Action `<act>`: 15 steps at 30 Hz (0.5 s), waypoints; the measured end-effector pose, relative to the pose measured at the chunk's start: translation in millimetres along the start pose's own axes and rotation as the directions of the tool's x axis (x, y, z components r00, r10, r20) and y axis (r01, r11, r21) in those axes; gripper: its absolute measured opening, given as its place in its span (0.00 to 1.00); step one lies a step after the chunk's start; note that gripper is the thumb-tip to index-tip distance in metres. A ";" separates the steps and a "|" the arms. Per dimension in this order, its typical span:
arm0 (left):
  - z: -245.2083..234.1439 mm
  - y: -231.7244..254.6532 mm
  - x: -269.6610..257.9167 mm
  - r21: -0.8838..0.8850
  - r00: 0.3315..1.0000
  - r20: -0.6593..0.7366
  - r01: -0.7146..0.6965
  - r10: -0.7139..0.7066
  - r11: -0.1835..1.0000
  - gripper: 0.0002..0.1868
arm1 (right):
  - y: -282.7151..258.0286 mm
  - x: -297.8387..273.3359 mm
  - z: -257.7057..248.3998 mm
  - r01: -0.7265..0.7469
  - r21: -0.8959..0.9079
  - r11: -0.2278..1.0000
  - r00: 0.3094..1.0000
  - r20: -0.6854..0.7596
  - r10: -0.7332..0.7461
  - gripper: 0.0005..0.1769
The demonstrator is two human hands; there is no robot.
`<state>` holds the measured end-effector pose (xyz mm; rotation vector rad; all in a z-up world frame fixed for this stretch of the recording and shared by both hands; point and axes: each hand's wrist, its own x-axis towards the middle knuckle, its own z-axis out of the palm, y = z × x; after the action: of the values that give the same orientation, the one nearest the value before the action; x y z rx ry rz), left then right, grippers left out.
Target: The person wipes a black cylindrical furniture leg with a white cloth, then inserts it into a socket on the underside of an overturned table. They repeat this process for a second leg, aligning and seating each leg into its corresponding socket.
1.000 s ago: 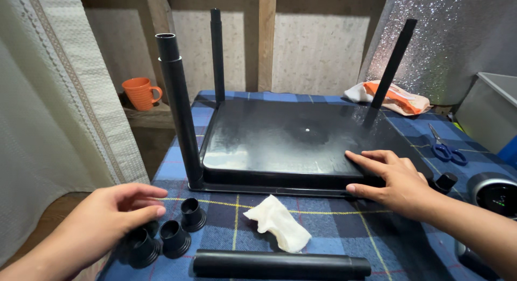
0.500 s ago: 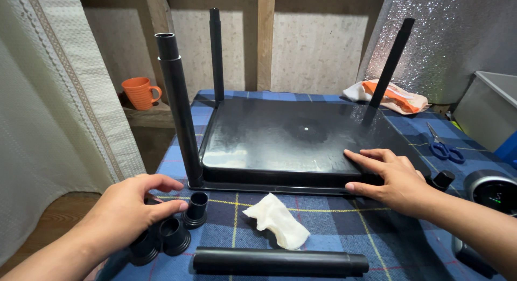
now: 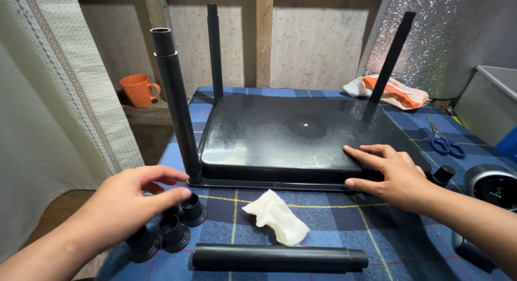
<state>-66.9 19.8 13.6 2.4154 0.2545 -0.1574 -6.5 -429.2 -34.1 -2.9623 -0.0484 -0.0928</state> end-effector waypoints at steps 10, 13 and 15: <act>20.2 2.1 -11.2 -0.038 0.980 0.037 -0.193 0.194 0.981 0.19 | 8.0 3.1 6.3 0.045 0.017 0.999 0.998 -0.042 -0.044 0.44; 25.0 1.1 -18.0 -0.014 0.962 -0.031 -0.271 0.270 0.963 0.20 | 9.1 3.1 7.6 0.048 0.011 0.999 0.998 -0.045 -0.048 0.44; 29.8 2.3 -23.7 -0.023 0.957 -0.068 -0.283 0.281 0.959 0.18 | 9.7 2.7 8.1 0.060 0.005 0.998 0.997 -0.054 -0.060 0.44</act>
<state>-90.7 -4.8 -3.2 2.3968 -0.0611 0.0534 -2.9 -437.2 -43.6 -2.9500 -0.1305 -0.1791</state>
